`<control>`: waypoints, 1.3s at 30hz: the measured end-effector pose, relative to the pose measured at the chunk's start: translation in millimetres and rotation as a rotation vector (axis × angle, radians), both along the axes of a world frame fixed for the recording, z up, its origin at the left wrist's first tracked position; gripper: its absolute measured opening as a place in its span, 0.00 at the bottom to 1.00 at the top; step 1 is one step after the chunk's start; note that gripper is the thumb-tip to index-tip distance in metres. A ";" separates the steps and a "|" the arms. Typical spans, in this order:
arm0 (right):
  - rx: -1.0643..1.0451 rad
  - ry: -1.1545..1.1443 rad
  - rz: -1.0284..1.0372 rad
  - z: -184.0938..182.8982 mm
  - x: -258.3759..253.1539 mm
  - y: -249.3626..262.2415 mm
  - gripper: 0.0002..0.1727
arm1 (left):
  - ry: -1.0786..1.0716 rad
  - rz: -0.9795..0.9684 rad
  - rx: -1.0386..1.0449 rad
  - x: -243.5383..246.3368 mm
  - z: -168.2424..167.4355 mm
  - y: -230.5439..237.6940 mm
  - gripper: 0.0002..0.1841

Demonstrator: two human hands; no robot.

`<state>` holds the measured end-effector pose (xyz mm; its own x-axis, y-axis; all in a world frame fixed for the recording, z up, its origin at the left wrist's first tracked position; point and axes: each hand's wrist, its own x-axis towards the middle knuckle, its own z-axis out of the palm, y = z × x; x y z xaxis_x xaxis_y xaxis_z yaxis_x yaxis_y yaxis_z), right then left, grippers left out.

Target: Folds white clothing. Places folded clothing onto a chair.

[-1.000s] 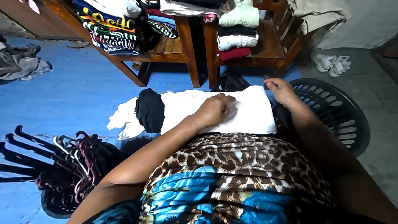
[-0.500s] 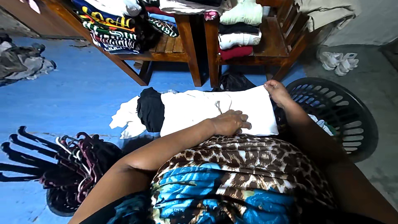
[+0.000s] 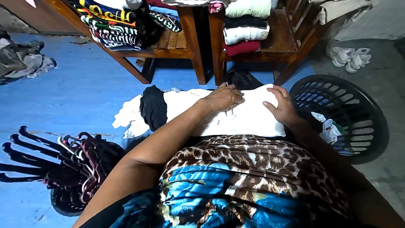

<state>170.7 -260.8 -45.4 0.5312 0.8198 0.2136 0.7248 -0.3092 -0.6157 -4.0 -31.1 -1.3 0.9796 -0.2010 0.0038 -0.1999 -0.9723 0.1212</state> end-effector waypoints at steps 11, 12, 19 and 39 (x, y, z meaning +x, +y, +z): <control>0.041 -0.023 0.014 -4.5 -3.4 1.9 0.34 | -0.160 0.206 -0.133 -27.7 19.4 41.9 0.07; 0.072 0.019 0.015 -2.9 -1.6 3.1 0.32 | -0.221 0.138 -0.184 -25.0 21.8 27.9 0.08; -0.003 0.432 -0.250 19.3 53.2 20.8 0.19 | -0.076 -0.421 -0.209 10.3 -10.1 -91.7 0.18; -0.023 0.673 -0.137 21.9 65.3 27.5 0.19 | 0.203 -0.410 -0.404 9.9 -19.6 -92.8 0.25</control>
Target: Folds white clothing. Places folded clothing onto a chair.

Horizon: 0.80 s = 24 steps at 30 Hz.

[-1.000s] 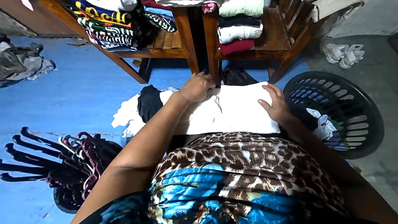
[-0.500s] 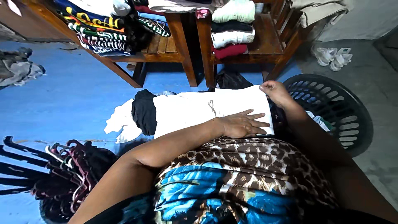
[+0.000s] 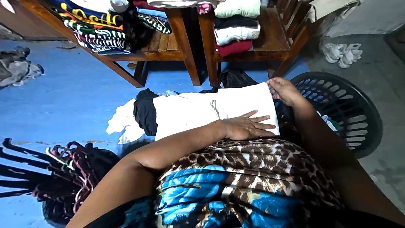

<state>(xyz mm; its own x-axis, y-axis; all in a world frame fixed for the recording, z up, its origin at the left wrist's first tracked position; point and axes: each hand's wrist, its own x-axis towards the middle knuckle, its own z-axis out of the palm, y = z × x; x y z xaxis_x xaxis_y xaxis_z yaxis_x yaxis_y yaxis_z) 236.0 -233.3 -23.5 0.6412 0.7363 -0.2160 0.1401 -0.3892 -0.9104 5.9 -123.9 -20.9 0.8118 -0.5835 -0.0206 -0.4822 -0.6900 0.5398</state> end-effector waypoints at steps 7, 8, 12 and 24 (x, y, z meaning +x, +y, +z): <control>-0.020 -0.013 -0.242 -3.1 -12.1 11.6 0.20 | 0.032 0.046 -0.016 0.4 4.7 -8.3 0.27; -0.065 -0.001 -0.202 5.3 -14.8 5.9 0.23 | 0.012 0.071 -0.009 -1.5 8.3 -7.0 0.26; -0.318 -0.210 0.099 19.7 -42.0 -38.7 0.30 | -0.116 0.235 -0.026 -23.0 14.8 16.5 0.23; 0.195 0.033 0.007 110.7 -126.4 5.6 0.29 | -0.267 1.170 -0.725 -171.3 95.0 161.3 0.21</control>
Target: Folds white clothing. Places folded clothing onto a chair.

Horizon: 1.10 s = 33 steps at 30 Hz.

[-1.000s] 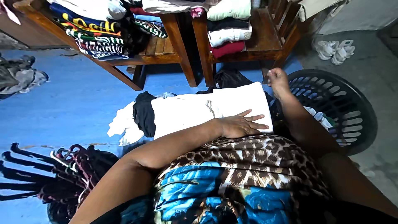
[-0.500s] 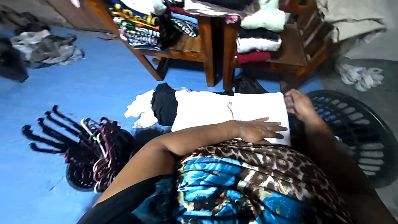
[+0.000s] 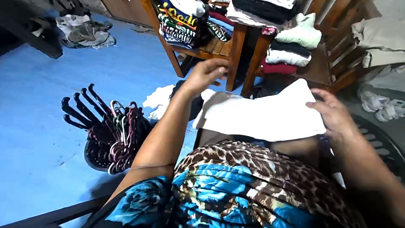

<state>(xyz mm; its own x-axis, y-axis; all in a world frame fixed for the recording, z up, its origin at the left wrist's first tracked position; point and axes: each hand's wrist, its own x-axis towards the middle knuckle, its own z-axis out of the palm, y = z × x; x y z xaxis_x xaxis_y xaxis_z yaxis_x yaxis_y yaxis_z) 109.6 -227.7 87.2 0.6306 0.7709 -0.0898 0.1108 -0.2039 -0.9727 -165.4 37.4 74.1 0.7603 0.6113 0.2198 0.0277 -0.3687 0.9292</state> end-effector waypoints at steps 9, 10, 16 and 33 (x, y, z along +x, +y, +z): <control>0.038 -0.105 0.635 35.5 -158.5 183.3 0.40 | -0.304 -0.112 -0.753 -70.6 -78.2 19.5 0.42; 0.013 -0.099 0.708 23.0 -176.6 194.6 0.39 | -0.367 -0.107 -0.779 -71.5 -87.4 16.6 0.42; -0.050 -0.626 0.966 -26.5 -177.7 193.6 0.21 | -0.469 -0.078 -0.924 -79.8 -131.5 13.0 0.22; 0.515 -1.356 1.059 -84.5 -112.0 101.9 0.14 | 0.097 0.320 -0.590 -63.8 -120.3 23.5 0.27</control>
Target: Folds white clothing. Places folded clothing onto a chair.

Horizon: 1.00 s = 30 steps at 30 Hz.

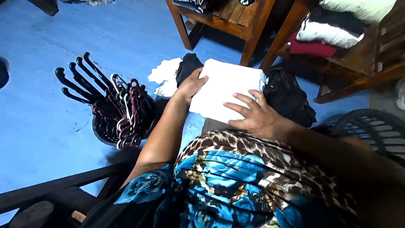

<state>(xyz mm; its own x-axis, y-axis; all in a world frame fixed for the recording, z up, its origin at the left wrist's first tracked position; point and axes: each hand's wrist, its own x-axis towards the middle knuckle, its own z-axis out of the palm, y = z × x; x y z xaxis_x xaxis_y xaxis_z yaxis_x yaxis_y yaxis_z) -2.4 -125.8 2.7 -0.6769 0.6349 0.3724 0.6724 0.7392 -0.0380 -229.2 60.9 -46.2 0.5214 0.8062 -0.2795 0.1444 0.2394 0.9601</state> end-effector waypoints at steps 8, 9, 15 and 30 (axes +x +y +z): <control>-0.049 -0.337 -0.164 31.9 -1.3 -13.8 0.15 | 0.075 -0.020 -0.022 -2.0 -11.6 -5.4 0.27; -0.064 -0.364 -0.166 32.2 -2.2 -15.4 0.16 | 0.093 -0.015 -0.005 -2.0 -11.4 -6.6 0.26; -0.112 -0.417 -0.257 14.8 -15.2 -9.1 0.17 | 0.194 0.058 0.153 -0.3 -10.0 -2.0 0.26; -0.065 -0.138 0.006 2.0 40.6 -39.8 0.09 | 0.255 0.068 0.356 -23.0 -15.9 8.0 0.26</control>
<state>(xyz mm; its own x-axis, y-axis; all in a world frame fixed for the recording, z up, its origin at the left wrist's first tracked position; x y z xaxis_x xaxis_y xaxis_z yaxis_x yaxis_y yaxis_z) 38.2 -165.6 4.7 -0.7225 0.6507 0.2337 0.6705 0.7419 0.0068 -252.2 68.9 -62.1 0.4140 0.9057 -0.0914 0.3829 -0.0822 0.9201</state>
